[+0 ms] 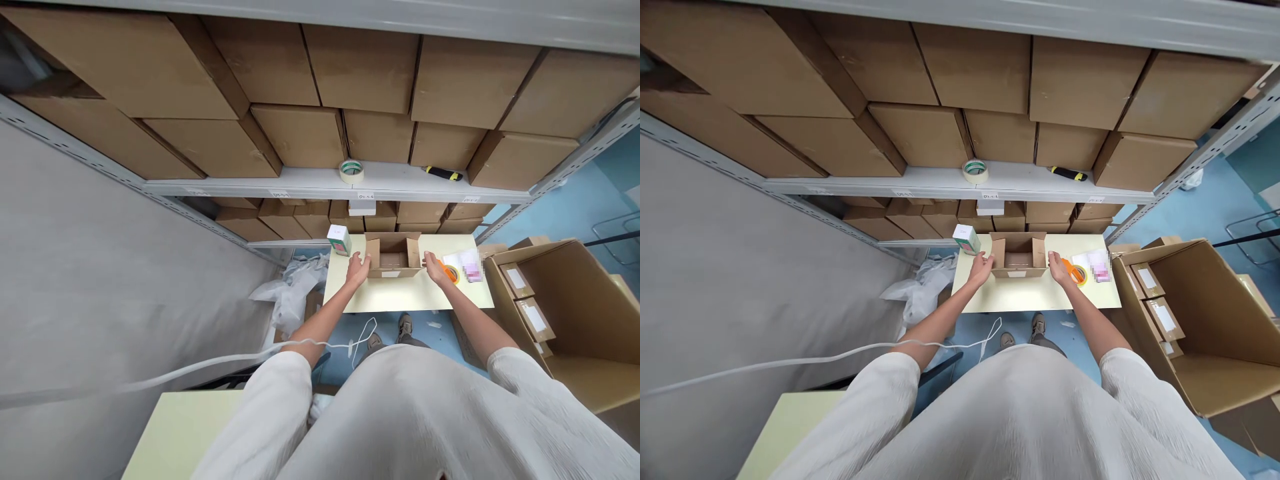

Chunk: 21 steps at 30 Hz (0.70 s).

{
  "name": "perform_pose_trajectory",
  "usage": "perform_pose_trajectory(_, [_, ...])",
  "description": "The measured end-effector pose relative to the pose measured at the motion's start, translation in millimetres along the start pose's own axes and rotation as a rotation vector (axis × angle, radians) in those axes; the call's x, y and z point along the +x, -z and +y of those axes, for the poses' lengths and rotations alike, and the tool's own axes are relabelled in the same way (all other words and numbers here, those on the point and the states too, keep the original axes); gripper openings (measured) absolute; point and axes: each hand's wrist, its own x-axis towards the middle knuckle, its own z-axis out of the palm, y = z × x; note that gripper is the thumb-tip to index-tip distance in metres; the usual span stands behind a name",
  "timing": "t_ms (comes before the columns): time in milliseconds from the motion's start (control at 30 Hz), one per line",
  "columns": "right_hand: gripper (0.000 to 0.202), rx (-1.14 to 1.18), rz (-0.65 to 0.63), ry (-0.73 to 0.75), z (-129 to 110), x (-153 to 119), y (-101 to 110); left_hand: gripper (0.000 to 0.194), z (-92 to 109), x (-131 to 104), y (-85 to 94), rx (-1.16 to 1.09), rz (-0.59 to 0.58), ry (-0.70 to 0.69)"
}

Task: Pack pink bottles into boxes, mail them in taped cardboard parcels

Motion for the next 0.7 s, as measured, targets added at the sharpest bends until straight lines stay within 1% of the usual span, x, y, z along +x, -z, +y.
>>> perform_pose_trajectory(67, [0.065,0.035,0.054,-0.001,-9.8,4.3,6.3,0.047,8.6,2.2,2.5,0.041,0.057,-0.135])
perform_pose_trajectory(100, [0.062,0.05,0.079,0.025,-16.7,6.7,9.3,0.043,14.1,3.8,4.0,0.066,0.063,-0.216])
perform_pose_trajectory(167, [0.055,0.003,0.107,0.164,-32.7,10.0,13.6,0.04,26.2,6.7,6.7,0.129,0.014,-0.373])
perform_pose_trajectory(200, [0.052,-0.041,0.088,0.248,-41.0,10.3,14.7,0.042,32.1,7.2,7.6,0.167,-0.031,-0.443])
perform_pose_trajectory(267, [0.046,-0.159,-0.015,0.392,-55.8,7.5,14.2,0.049,41.7,5.5,8.0,0.256,-0.142,-0.559])
perform_pose_trajectory(367, [0.045,-0.356,-0.198,0.523,-69.2,-4.1,9.0,0.065,47.1,-2.3,5.6,0.366,-0.296,-0.685])
perform_pose_trajectory(433, [0.045,-0.47,-0.272,0.592,-71.7,-13.0,5.8,0.068,44.4,-8.3,3.4,0.402,-0.359,-0.732])
perform_pose_trajectory(533, [0.037,-0.593,-0.303,0.637,-70.2,-22.0,5.9,0.058,34.6,-15.0,1.8,0.435,-0.389,-0.722])
perform_pose_trajectory(600, [0.033,-0.633,-0.273,0.62,-68.2,-24.6,8.7,0.046,27.5,-18.1,2.9,0.444,-0.37,-0.718])
perform_pose_trajectory(667, [0.032,-0.63,-0.188,0.578,-65.9,-25.9,11.7,0.038,22.1,-20.7,5.5,0.448,-0.33,-0.745])
perform_pose_trajectory(700, [0.032,-0.614,-0.13,0.552,-64.5,-26.3,12.8,0.038,20.2,-21.8,7.3,0.455,-0.309,-0.757])
